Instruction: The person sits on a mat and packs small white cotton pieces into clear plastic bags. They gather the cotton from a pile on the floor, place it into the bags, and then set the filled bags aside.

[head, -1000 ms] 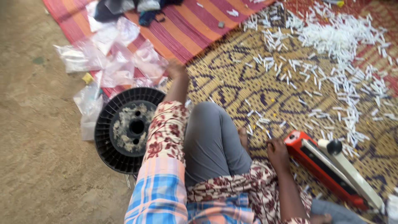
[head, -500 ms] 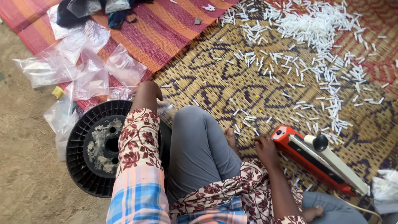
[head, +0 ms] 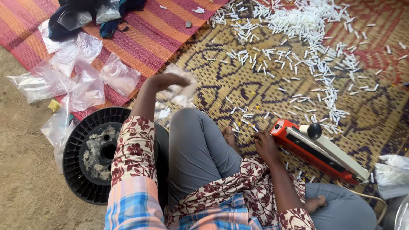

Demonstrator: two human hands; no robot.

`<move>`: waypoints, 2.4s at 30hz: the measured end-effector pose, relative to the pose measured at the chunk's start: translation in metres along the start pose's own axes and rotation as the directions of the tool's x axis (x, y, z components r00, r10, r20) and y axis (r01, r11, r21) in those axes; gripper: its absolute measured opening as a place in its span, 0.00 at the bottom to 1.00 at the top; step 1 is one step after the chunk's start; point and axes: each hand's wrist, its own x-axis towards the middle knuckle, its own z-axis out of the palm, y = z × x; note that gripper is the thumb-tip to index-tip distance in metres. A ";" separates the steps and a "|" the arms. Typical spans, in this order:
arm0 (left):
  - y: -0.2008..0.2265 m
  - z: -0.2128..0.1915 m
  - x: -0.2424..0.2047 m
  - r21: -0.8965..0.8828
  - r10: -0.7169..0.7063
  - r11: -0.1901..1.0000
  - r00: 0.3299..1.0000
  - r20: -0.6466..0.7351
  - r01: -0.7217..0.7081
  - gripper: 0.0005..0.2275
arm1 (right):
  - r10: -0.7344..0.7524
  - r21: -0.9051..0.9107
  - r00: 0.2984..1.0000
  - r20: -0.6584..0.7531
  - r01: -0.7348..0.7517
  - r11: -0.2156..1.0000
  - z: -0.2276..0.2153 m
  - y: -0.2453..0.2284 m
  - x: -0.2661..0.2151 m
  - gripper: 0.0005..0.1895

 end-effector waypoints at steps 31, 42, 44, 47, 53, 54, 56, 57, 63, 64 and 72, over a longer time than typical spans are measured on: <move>0.054 0.224 0.043 -0.918 -0.141 0.290 0.937 -0.320 -0.270 0.15 | 0.349 0.981 0.922 -0.168 0.121 0.154 0.023 0.005 -0.036 0.24; 0.097 0.302 0.021 -0.247 0.343 0.911 0.939 0.005 -0.331 0.16 | 0.259 0.397 0.936 -0.239 -0.149 0.905 0.001 -0.058 -0.035 0.19; 0.103 0.304 0.018 -0.138 0.435 0.884 0.894 -0.105 -0.447 0.13 | 0.076 0.372 0.979 -0.190 0.000 0.928 -0.002 -0.069 -0.038 0.18; 0.102 0.301 0.021 -0.104 0.502 0.832 0.819 -0.278 -0.545 0.09 | -0.190 0.194 0.937 -0.295 0.253 0.948 -0.012 -0.079 -0.043 0.17; 0.099 0.289 0.018 -0.173 0.403 0.793 0.716 -0.571 -0.584 0.10 | 0.047 0.429 0.982 -0.182 0.037 0.902 -0.036 -0.086 -0.036 0.19; 0.099 0.288 0.014 -0.159 0.386 0.809 0.715 -0.583 -0.566 0.09 | 0.099 0.387 0.978 -0.184 -0.020 0.922 -0.036 -0.085 -0.036 0.20; 0.104 0.283 0.010 -0.128 0.391 0.831 0.731 -0.560 -0.542 0.08 | 0.093 0.443 0.949 -0.300 0.052 0.895 -0.038 -0.081 -0.031 0.18; 0.107 0.281 0.008 -0.109 0.409 0.837 0.747 -0.524 -0.535 0.09 | 0.093 0.464 0.930 -0.354 0.088 0.881 -0.039 -0.079 -0.031 0.17; 0.122 0.269 -0.006 -0.184 0.426 0.842 0.834 -0.350 -0.507 0.13 | 0.031 0.535 0.955 -0.294 0.138 0.834 -0.050 -0.082 -0.030 0.15; 0.122 0.263 -0.007 -0.242 0.421 0.824 0.839 -0.345 -0.512 0.11 | 0.039 0.529 0.935 -0.353 0.166 0.832 -0.053 -0.085 -0.029 0.15; 0.106 0.239 -0.013 -0.145 0.308 0.731 0.512 -0.802 -0.667 0.07 | -0.181 0.347 0.809 -0.559 0.427 0.835 -0.054 -0.087 -0.007 0.18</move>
